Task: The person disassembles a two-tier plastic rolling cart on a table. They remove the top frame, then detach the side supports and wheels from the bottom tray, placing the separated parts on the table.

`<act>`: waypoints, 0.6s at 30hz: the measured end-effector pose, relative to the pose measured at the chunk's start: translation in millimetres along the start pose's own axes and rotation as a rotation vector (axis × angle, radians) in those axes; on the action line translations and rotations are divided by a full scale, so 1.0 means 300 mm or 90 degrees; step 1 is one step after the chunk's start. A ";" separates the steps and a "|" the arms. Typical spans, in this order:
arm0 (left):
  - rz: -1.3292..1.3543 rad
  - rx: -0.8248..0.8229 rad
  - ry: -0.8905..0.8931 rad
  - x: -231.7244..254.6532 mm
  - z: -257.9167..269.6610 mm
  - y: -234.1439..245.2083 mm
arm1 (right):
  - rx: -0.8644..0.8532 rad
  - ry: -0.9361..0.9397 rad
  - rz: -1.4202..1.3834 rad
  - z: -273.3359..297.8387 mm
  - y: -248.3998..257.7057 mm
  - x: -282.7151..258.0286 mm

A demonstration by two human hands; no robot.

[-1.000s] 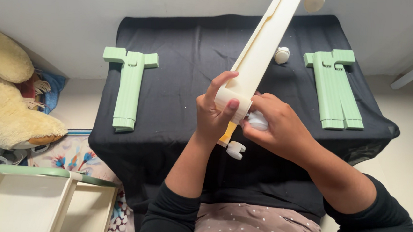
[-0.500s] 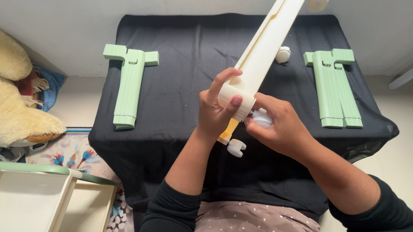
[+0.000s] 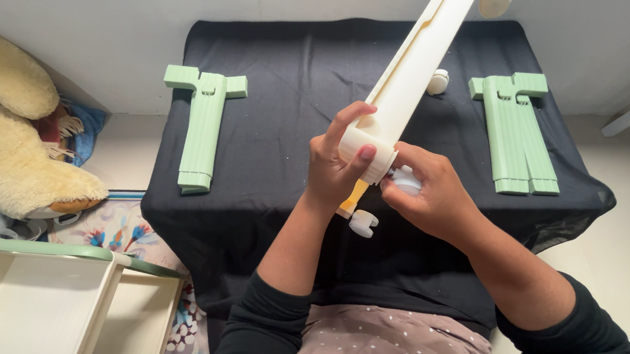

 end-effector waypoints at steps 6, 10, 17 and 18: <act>-0.034 0.013 -0.014 -0.014 -0.004 0.004 | 0.017 0.017 0.083 0.013 0.011 -0.017; 0.110 0.214 0.207 -0.109 -0.077 0.193 | 0.034 -0.041 0.112 0.106 0.055 -0.040; -0.050 0.189 0.116 -0.083 -0.019 0.146 | 0.048 -0.029 -0.220 0.067 0.039 0.064; -0.050 0.183 0.113 -0.076 -0.019 0.139 | 0.040 -0.011 -0.250 0.062 0.031 0.074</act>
Point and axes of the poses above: each hand's wrist, its own z-axis away from the middle knuckle, its own y-axis out of the back of the hand, x = y × z, the point moved 3 cm from there along -z, towards the middle knuckle, and after that the axes turned 7 degrees about -z, right-handed, at the moved point
